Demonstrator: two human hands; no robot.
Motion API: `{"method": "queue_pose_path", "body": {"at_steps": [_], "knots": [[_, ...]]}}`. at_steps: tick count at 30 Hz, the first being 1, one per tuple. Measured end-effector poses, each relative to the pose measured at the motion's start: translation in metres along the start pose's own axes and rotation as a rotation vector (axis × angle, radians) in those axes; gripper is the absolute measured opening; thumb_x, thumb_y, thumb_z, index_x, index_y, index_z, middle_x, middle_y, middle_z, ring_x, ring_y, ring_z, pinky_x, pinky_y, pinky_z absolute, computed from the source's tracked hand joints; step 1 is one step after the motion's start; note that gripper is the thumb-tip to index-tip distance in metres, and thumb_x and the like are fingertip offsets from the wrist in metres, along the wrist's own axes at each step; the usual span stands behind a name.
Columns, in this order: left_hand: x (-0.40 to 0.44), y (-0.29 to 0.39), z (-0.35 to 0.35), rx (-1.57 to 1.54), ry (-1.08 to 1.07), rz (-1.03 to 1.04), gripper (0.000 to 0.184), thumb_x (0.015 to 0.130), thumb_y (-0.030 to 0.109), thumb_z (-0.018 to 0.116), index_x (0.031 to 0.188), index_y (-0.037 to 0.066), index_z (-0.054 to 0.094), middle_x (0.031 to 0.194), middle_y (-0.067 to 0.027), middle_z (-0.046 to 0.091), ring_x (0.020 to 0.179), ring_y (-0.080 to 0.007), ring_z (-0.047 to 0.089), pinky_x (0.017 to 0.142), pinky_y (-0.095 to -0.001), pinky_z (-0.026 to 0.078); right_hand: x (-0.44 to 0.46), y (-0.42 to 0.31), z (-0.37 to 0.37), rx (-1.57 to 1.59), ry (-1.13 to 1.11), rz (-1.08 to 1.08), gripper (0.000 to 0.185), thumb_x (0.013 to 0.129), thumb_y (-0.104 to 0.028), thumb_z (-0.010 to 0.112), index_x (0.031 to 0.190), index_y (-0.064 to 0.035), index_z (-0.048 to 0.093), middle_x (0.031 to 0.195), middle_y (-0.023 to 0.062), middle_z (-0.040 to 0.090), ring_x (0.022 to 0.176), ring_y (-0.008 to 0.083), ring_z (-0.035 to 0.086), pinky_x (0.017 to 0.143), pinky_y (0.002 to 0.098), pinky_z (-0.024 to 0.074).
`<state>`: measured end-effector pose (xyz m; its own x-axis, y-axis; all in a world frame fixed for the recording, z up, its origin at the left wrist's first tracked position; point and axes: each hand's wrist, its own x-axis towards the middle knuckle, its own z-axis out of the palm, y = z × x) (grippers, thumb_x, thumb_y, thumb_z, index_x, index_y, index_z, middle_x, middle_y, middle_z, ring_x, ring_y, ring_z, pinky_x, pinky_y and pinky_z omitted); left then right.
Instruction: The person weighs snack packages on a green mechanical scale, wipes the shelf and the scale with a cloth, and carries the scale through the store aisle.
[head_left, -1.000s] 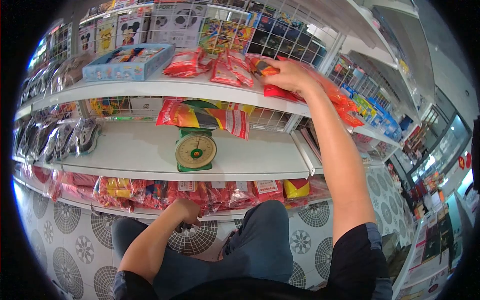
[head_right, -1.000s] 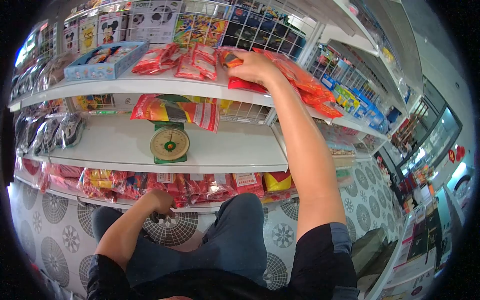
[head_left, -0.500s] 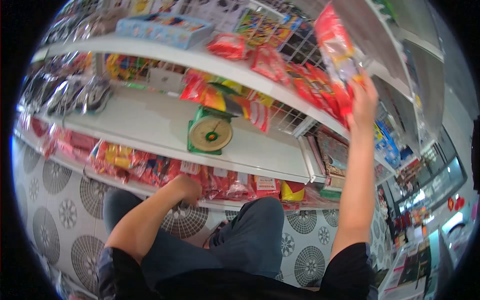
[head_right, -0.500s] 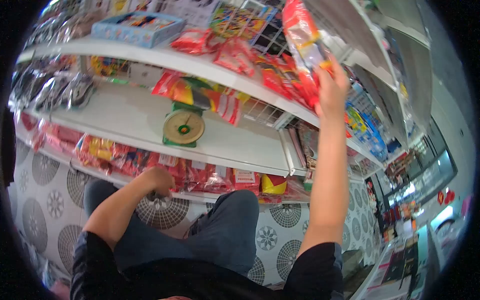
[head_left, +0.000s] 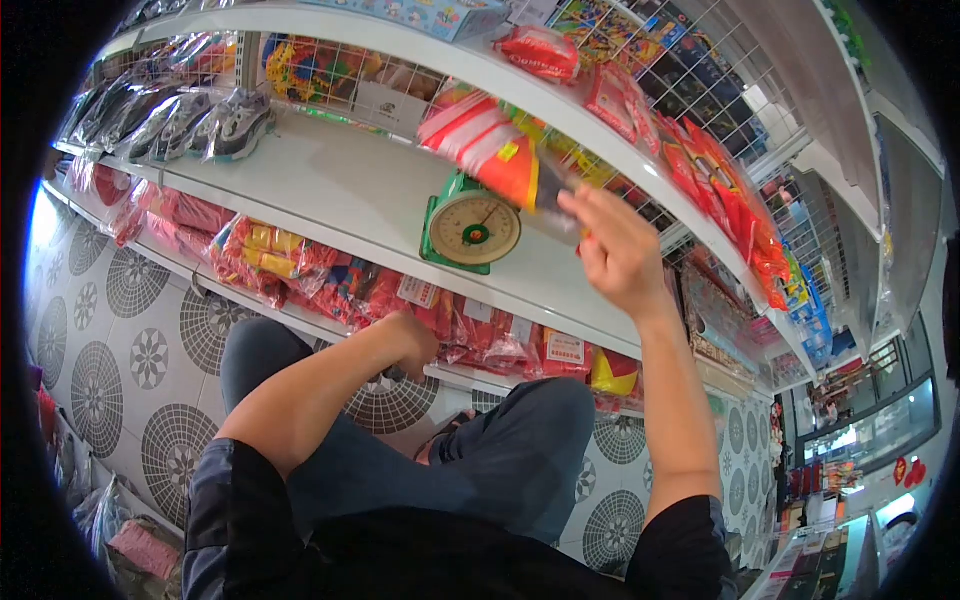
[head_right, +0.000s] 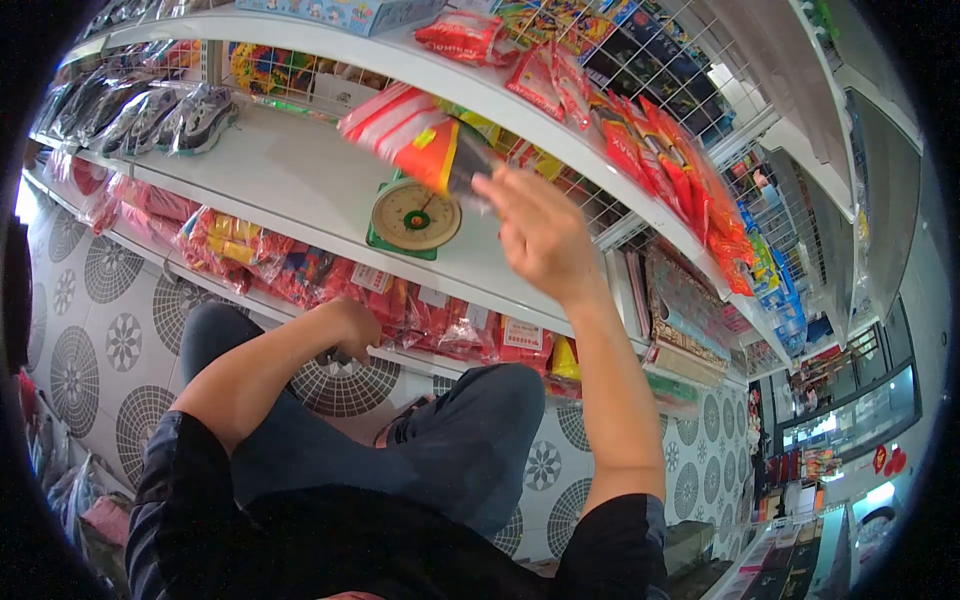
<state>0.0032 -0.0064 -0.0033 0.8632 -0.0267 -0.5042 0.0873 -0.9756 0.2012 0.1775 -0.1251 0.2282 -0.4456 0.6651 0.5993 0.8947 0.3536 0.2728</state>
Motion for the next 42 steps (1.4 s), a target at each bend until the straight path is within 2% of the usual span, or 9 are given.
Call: {"method": "queue_pose_path", "body": {"at_steps": [4, 12, 15, 18, 24, 28, 33, 35, 42], "knots": [[-0.001, 0.002, -0.004, 0.030, -0.017, -0.019, 0.044, 0.078, 0.046, 0.070, 0.106, 0.012, 0.072, 0.107, -0.0093, 0.070, 0.102, -0.0276, 0.065, 0.084, -0.0432, 0.052, 0.013, 0.025, 0.026, 0.126, -0.007, 0.163, 0.047, 0.074, 0.007, 0.055, 0.117, -0.0088, 0.064, 0.112, 0.0166, 0.066, 0.099, 0.0316, 0.066, 0.086, 0.0380, 0.0541], [-0.014, 0.006, -0.018, -0.006, -0.017, -0.030, 0.040, 0.080, 0.043, 0.070, 0.107, 0.013, 0.071, 0.109, -0.0087, 0.069, 0.102, -0.0272, 0.065, 0.084, -0.0416, 0.053, 0.028, 0.054, 0.053, 0.026, -0.022, 0.062, 0.044, 0.076, 0.005, 0.055, 0.116, -0.0104, 0.065, 0.112, 0.0165, 0.066, 0.102, 0.0322, 0.063, 0.089, 0.0396, 0.0518], [-0.013, 0.005, -0.021, 0.035, -0.092, -0.049, 0.053, 0.081, 0.049, 0.066, 0.123, 0.016, 0.063, 0.118, -0.0096, 0.066, 0.108, -0.0285, 0.062, 0.088, -0.0430, 0.050, 0.023, 0.059, 0.056, 0.006, -0.020, 0.084, 0.044, 0.077, 0.002, 0.057, 0.118, -0.0104, 0.064, 0.113, 0.0164, 0.065, 0.102, 0.0329, 0.063, 0.089, 0.0391, 0.0516], [-0.006, 0.001, -0.012, 0.026, -0.057, -0.052, 0.052, 0.081, 0.048, 0.066, 0.123, 0.016, 0.064, 0.117, -0.0098, 0.066, 0.107, -0.0285, 0.063, 0.087, -0.0432, 0.051, 0.019, 0.060, 0.055, 0.099, -0.098, 0.341, 0.045, 0.080, 0.000, 0.056, 0.123, -0.0110, 0.063, 0.117, 0.0196, 0.064, 0.110, 0.0325, 0.061, 0.093, 0.0370, 0.0492], [-0.008, 0.004, -0.014, 0.024, -0.060, -0.052, 0.049, 0.081, 0.046, 0.066, 0.121, 0.017, 0.065, 0.116, -0.0100, 0.066, 0.106, -0.0279, 0.063, 0.086, -0.0423, 0.051, 0.012, 0.034, 0.037, 0.154, -0.013, 0.191, 0.041, 0.081, -0.010, 0.063, 0.121, -0.0027, 0.062, 0.116, 0.0218, 0.064, 0.112, 0.0336, 0.059, 0.097, 0.0395, 0.0453], [-0.007, 0.004, -0.009, -0.013, -0.038, -0.072, 0.041, 0.079, 0.043, 0.068, 0.109, 0.014, 0.069, 0.107, -0.0086, 0.069, 0.100, -0.0278, 0.066, 0.082, -0.0421, 0.053, -0.022, -0.025, 0.054, 0.150, 0.172, -0.043, 0.027, 0.077, -0.014, 0.067, 0.102, -0.0031, 0.068, 0.096, 0.0133, 0.069, 0.091, 0.0273, 0.067, 0.080, 0.0381, 0.0521], [0.001, 0.004, 0.003, -0.095, 0.019, -0.114, 0.039, 0.073, 0.041, 0.072, 0.099, 0.012, 0.072, 0.099, -0.0069, 0.071, 0.094, -0.0263, 0.068, 0.080, -0.0409, 0.054, -0.058, -0.094, 0.107, 0.535, -0.276, 0.060, 0.015, 0.077, -0.015, 0.065, 0.088, -0.0057, 0.070, 0.074, 0.0097, 0.067, 0.068, 0.0265, 0.066, 0.063, 0.0398, 0.0515], [0.004, 0.004, 0.006, -0.116, -0.005, -0.168, 0.039, 0.071, 0.044, 0.074, 0.098, 0.016, 0.073, 0.098, -0.0070, 0.071, 0.093, -0.0264, 0.068, 0.079, -0.0409, 0.054, -0.078, -0.096, 0.139, 0.484, -0.926, 0.157, 0.017, 0.081, -0.021, 0.062, 0.086, -0.0070, 0.070, 0.075, 0.0146, 0.067, 0.071, 0.0316, 0.066, 0.066, 0.0429, 0.0522], [0.018, -0.005, 0.007, 0.009, -0.119, -0.124, 0.043, 0.070, 0.045, 0.075, 0.096, 0.012, 0.073, 0.095, -0.0115, 0.071, 0.089, -0.0285, 0.069, 0.075, -0.0410, 0.055, -0.130, -0.117, 0.195, 0.605, -1.166, 0.238, 0.025, 0.085, -0.029, 0.060, 0.095, -0.0079, 0.068, 0.088, 0.0173, 0.068, 0.083, 0.0343, 0.067, 0.072, 0.0462, 0.0530]]}}
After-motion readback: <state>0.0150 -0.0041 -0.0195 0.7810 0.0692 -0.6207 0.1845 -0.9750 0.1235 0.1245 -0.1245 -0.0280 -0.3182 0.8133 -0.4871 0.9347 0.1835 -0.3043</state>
